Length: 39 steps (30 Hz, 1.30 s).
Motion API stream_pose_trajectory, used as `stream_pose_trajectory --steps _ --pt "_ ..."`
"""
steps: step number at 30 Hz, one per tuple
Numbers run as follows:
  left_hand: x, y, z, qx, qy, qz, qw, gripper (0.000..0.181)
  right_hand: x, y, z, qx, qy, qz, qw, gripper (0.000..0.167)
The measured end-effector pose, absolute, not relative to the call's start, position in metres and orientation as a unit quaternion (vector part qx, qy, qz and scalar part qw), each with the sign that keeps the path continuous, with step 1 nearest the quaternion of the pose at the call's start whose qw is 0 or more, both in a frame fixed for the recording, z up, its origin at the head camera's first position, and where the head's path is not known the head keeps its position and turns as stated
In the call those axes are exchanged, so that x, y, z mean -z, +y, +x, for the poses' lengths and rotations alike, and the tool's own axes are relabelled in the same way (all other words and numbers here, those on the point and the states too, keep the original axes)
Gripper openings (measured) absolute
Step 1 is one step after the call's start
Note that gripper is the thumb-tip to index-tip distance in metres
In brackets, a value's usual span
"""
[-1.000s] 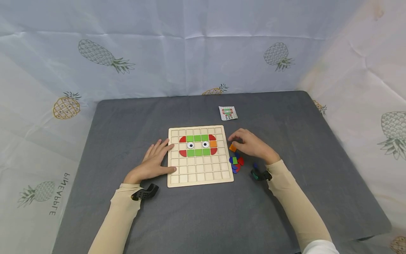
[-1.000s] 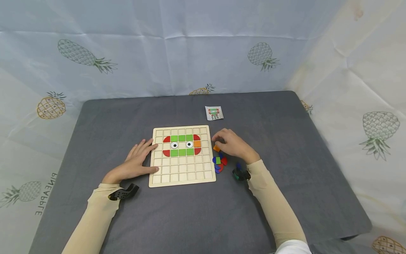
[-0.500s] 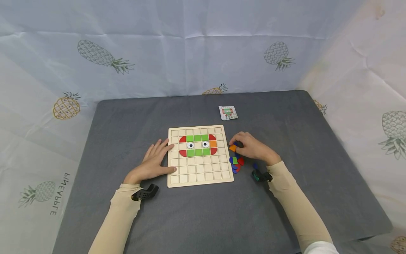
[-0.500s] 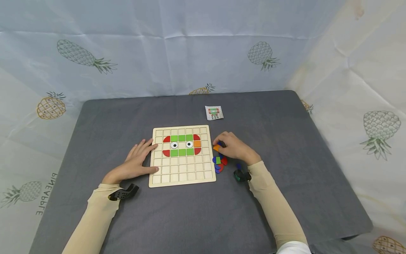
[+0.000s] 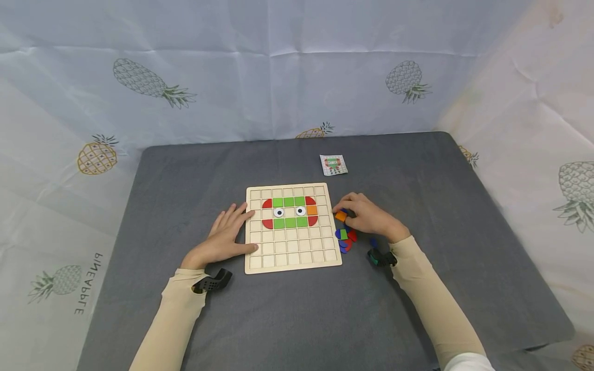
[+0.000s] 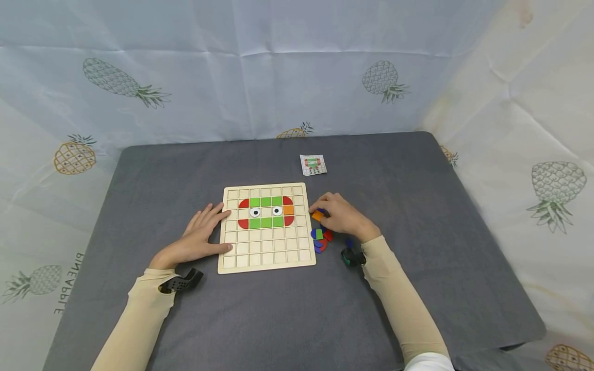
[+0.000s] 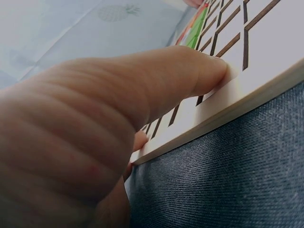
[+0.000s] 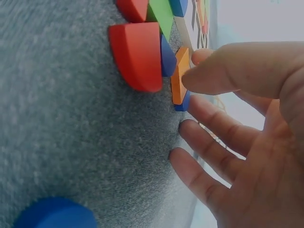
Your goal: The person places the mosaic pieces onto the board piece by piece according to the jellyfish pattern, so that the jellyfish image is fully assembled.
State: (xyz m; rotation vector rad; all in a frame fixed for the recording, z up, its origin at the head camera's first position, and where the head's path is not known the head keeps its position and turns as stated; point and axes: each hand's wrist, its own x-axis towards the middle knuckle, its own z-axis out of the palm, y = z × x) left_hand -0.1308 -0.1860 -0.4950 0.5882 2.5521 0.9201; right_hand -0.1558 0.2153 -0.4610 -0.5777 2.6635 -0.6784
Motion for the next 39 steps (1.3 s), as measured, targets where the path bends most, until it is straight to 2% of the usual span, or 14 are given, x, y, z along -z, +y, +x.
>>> stream_pose_trajectory --steps 17,29,39 --pt "0.496 -0.186 -0.13 -0.331 0.903 0.21 0.174 0.091 0.458 0.204 -0.155 0.165 0.962 -0.166 0.139 0.028" --pt "0.496 -0.187 -0.13 -0.328 0.905 0.206 0.177 0.092 0.461 0.206 -0.16 0.179 0.967 -0.152 0.099 0.012" --pt "0.496 -0.187 -0.131 -0.327 0.904 0.206 0.183 0.093 0.454 0.207 -0.166 0.239 0.958 -0.148 0.064 0.012"
